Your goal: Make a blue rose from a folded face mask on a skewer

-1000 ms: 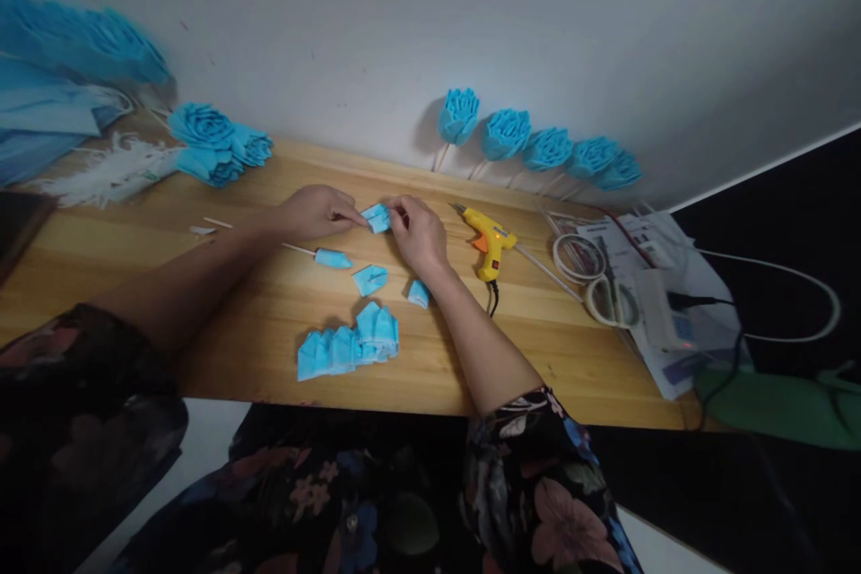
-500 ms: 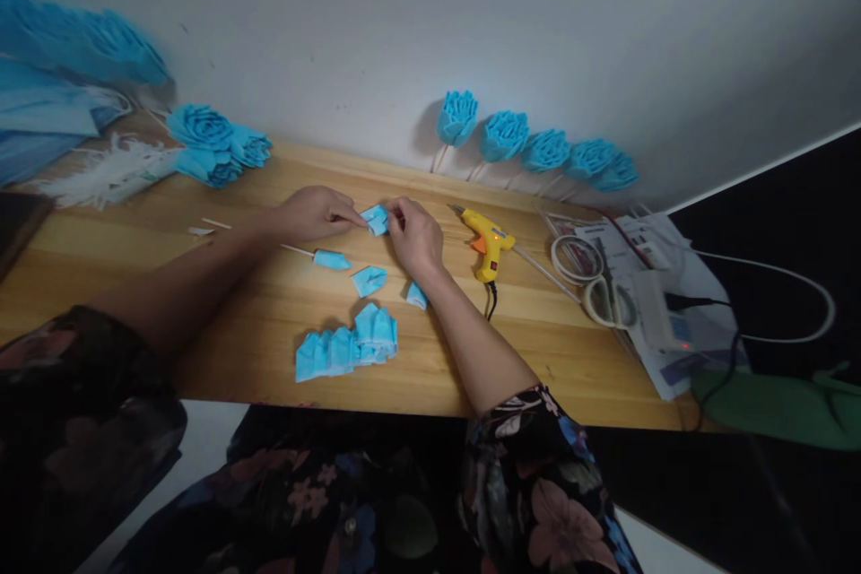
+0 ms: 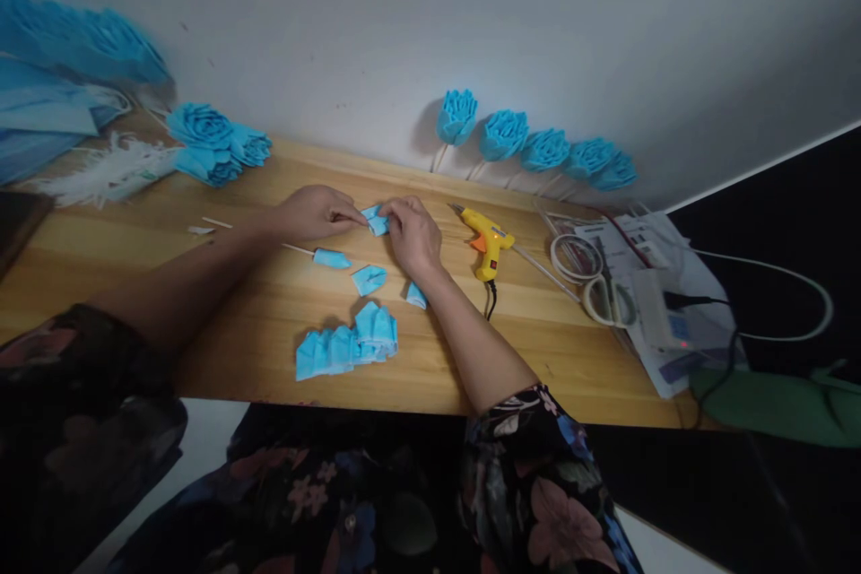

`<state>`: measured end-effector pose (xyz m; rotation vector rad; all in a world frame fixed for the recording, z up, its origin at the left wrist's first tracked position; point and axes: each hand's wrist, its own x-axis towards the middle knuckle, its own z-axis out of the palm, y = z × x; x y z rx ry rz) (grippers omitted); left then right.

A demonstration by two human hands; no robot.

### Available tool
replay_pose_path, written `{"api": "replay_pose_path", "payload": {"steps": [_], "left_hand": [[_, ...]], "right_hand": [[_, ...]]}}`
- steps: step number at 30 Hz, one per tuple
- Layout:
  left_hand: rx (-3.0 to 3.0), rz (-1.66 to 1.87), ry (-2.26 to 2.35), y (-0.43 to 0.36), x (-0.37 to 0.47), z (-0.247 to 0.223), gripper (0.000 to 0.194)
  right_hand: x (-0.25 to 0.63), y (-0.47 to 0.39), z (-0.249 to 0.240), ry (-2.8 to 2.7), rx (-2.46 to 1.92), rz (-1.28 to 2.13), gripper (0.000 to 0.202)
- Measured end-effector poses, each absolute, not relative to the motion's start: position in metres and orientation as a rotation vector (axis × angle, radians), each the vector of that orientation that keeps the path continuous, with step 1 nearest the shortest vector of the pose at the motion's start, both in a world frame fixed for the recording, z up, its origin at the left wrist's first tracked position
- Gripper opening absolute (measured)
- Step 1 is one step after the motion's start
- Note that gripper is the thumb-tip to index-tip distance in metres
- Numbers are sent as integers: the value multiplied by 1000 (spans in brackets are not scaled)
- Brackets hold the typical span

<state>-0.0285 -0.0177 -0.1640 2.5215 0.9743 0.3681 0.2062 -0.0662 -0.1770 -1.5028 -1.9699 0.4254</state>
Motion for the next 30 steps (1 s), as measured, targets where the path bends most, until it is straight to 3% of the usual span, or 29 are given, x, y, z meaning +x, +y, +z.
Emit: {"api": "replay_pose_path", "payload": {"steps": [20, 30], "left_hand": [[2477, 475, 1009, -16, -29, -169, 40], [2625, 272, 1141, -24, -23, -163, 44]], "right_hand": [[207, -66, -180, -2010, -1569, 437, 45], [229, -44, -190, -1737, -1405, 656, 43]]}}
